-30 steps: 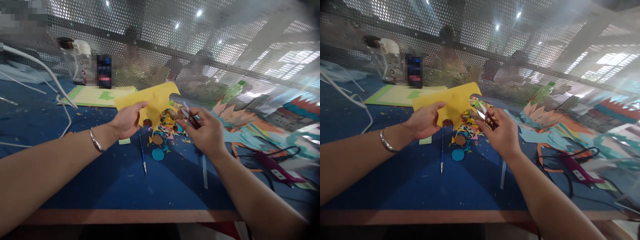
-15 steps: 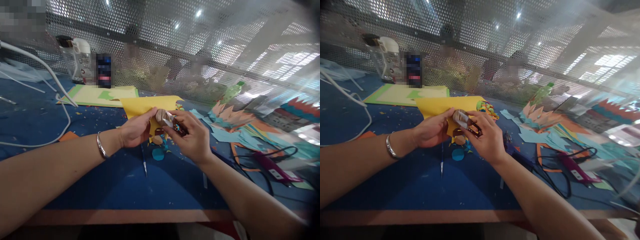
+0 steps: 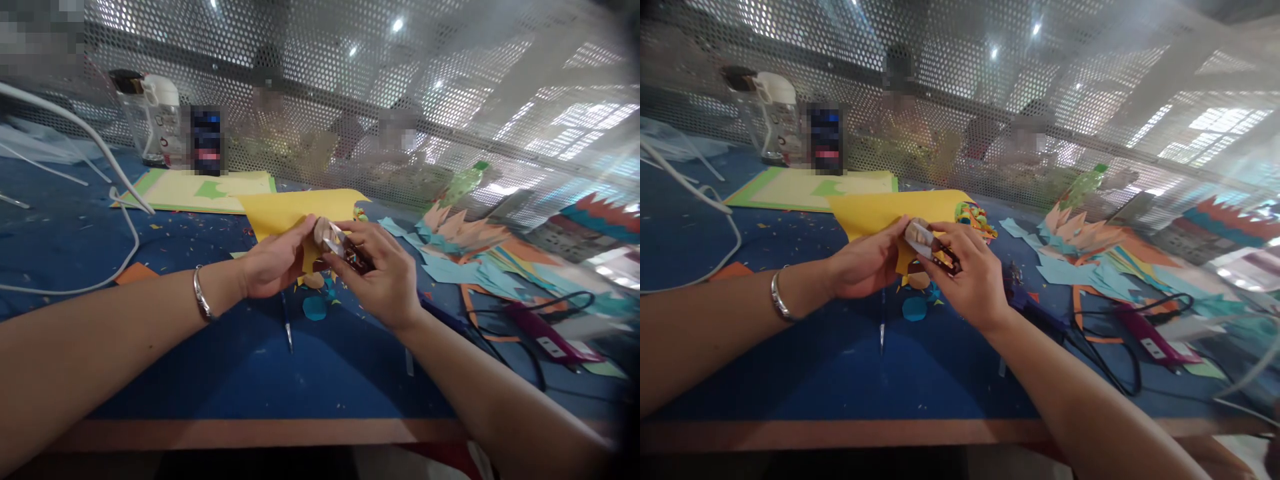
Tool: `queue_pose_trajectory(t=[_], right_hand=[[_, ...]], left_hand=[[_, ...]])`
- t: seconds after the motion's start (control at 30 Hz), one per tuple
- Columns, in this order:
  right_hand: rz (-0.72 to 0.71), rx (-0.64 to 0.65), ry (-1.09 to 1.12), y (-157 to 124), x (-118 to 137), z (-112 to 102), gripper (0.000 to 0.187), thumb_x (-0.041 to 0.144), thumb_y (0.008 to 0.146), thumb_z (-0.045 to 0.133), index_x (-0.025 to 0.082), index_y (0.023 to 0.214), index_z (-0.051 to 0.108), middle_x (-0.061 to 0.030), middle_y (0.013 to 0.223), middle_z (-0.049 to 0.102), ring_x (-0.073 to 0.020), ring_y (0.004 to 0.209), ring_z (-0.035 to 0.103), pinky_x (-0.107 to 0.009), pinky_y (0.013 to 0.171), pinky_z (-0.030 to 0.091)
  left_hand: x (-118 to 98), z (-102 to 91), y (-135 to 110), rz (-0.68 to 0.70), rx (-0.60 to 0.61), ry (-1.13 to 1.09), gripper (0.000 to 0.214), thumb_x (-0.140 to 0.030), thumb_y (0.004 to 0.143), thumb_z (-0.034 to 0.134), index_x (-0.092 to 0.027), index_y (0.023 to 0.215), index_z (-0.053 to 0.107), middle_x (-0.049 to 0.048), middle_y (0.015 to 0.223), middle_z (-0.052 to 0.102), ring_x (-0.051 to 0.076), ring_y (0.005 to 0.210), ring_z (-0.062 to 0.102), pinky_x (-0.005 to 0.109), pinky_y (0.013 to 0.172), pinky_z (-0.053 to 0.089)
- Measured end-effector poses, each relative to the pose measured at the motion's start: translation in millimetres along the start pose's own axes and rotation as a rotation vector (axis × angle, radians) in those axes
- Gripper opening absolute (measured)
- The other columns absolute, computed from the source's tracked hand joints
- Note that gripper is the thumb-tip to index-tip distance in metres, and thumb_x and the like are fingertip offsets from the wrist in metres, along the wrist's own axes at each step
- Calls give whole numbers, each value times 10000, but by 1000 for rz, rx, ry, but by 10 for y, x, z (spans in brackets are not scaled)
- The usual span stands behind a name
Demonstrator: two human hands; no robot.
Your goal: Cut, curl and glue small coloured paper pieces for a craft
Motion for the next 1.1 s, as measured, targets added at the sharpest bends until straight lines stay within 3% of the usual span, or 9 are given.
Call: queue_pose_trajectory(t=[0.27,0.37,0.47,0.67,0.77,0.9,1.1], right_hand=[[-13,48,-10,-21,20,40,149,200,808,734,225,882,607,-94,1098,729,-243,1006,688,-408,875,551],[-14,59,-19,-24,15,50,163,177,795,728,222,890,605,-100,1099,729,-249,1010,685,-415,866,552],[-15,49,-9,-18,21,52,151,183,807,727,220,895,611,-97,1086,729,-238,1004,684,-402,859,552],[26,-27,10,-16,9,-14,130,249,840,729,242,907,618,-43,1009,726,-201,926,681,-360,823,545],[90,-49,21,-44,-34,-43,108,269,855,709,237,874,607,-17,881,691,-180,826,649,-336,753,528],[302,3,138,-102,-188,37,190,349,859,703,220,797,577,24,705,577,-112,577,513,-261,529,426],[471,49,307,-135,-320,188,261,374,843,705,211,714,548,51,608,461,-91,534,399,-242,478,327]], left_hand=[[13,128,-58,-58,121,39,512,-539,997,383,-148,898,698,63,810,707,135,699,630,242,667,505],[2,116,-74,-45,80,34,329,-381,995,479,-156,876,689,37,808,702,124,712,627,236,692,501],[27,69,-81,-66,0,29,258,-239,991,471,-161,863,680,28,810,694,128,730,629,247,710,500],[-39,32,-55,-3,-56,0,297,-226,1003,452,-135,850,690,32,808,676,107,731,603,211,695,466],[-117,15,-52,54,-74,-13,341,-230,1015,422,-127,825,686,23,775,661,98,700,592,199,678,458],[-191,24,-73,110,-90,9,393,-264,1027,372,-139,841,695,27,796,685,114,703,603,234,761,479],[-194,172,-114,212,-31,13,291,-303,984,471,-169,831,680,41,906,715,177,992,655,297,969,462]])
Point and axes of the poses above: each hand's wrist, its own y-axis towards the middle knuckle, its own z-axis out of the palm, x = y × z, the point moved 9 cm from there along y, towards the middle knuckle
